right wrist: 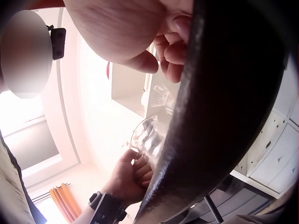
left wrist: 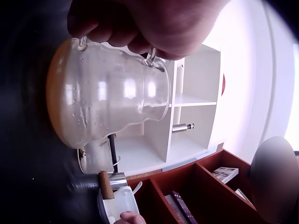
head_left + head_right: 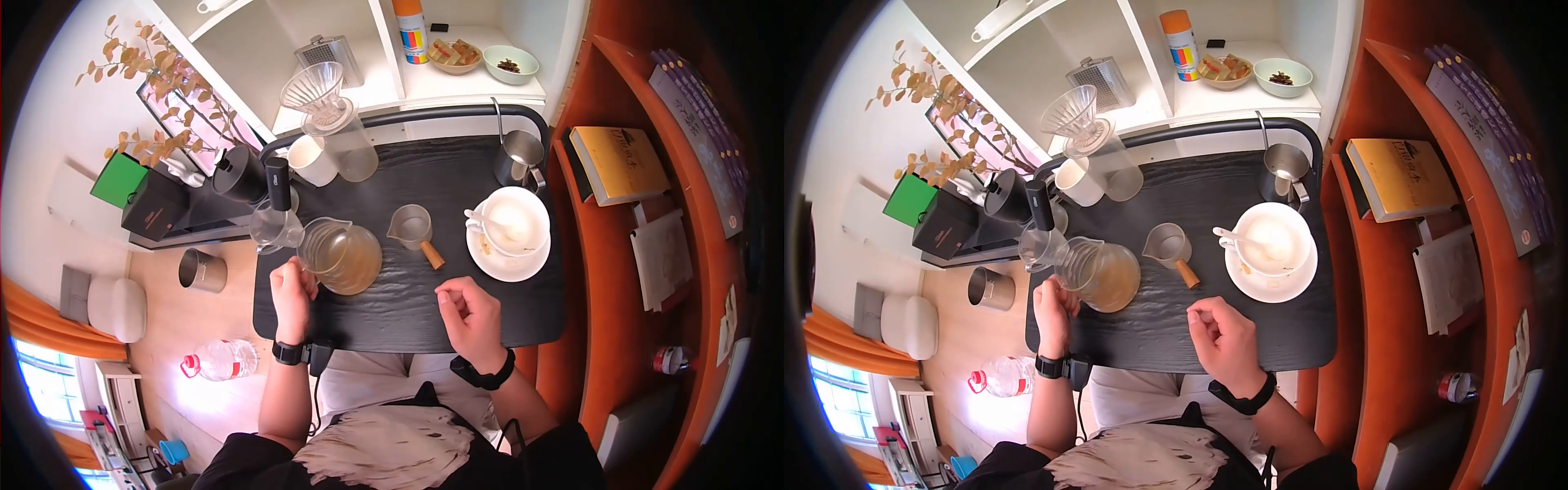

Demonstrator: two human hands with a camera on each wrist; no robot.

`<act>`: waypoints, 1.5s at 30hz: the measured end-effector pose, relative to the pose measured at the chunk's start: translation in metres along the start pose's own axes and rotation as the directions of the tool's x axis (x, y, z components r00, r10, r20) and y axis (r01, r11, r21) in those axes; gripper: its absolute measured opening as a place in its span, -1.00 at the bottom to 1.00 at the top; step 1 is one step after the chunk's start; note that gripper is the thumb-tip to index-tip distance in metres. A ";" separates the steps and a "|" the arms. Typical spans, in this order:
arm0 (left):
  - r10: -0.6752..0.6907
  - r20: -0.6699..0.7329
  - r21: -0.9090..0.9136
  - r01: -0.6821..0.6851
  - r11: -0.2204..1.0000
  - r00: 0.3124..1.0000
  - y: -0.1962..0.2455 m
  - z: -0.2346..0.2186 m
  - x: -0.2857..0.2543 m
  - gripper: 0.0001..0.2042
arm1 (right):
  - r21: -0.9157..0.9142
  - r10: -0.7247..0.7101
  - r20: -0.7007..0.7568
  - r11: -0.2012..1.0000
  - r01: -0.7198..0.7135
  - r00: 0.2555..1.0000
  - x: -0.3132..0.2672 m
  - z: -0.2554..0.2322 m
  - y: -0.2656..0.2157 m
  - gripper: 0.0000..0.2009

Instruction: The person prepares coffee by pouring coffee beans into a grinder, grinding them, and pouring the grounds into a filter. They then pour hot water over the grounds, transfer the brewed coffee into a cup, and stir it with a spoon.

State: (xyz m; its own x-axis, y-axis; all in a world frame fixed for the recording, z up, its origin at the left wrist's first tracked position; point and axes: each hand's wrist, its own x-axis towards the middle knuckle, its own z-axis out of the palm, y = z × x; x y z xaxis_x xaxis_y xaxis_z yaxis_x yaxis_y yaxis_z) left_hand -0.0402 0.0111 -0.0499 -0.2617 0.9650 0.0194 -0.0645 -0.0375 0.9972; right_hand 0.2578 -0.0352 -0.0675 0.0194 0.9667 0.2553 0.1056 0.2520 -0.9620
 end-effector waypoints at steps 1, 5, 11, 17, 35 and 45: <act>-0.001 0.000 -0.001 0.001 1.000 1.000 0.001 0.003 0.001 -0.54 | -0.009 0.002 -0.001 1.000 -0.002 1.000 0.000 -0.001 0.000 -0.95; -0.019 0.006 0.058 0.018 0.998 1.000 0.006 0.018 -0.006 -0.52 | 0.001 0.026 -0.007 1.000 -0.026 1.000 -0.001 -0.001 -0.002 -0.94; -0.026 -0.069 0.133 0.035 0.990 0.997 0.003 0.005 -0.016 -0.50 | 0.002 0.027 -0.001 1.000 -0.027 1.000 0.000 -0.002 -0.002 -0.95; -0.014 -0.132 0.132 0.032 0.991 0.991 0.008 0.013 -0.004 -0.45 | -0.004 0.014 0.001 1.000 -0.014 1.000 0.000 0.000 -0.001 -0.95; 0.014 -0.071 0.170 -0.002 0.985 0.997 0.001 0.017 0.000 -0.42 | -0.005 0.016 0.001 1.000 -0.016 1.000 -0.001 0.000 0.001 -0.95; -0.005 -0.101 0.199 0.025 0.980 0.995 0.003 -0.001 -0.008 -0.42 | 0.002 0.021 0.006 1.000 -0.021 1.000 -0.001 -0.002 -0.001 -0.95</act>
State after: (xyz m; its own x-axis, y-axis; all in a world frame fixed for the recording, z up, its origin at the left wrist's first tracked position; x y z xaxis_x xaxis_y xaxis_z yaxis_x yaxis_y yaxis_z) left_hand -0.0390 0.0027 -0.0470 -0.3570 0.9341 0.0071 0.1216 0.0390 0.9918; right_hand 0.2595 -0.0362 -0.0666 0.0156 0.9719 0.2347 0.1030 0.2319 -0.9673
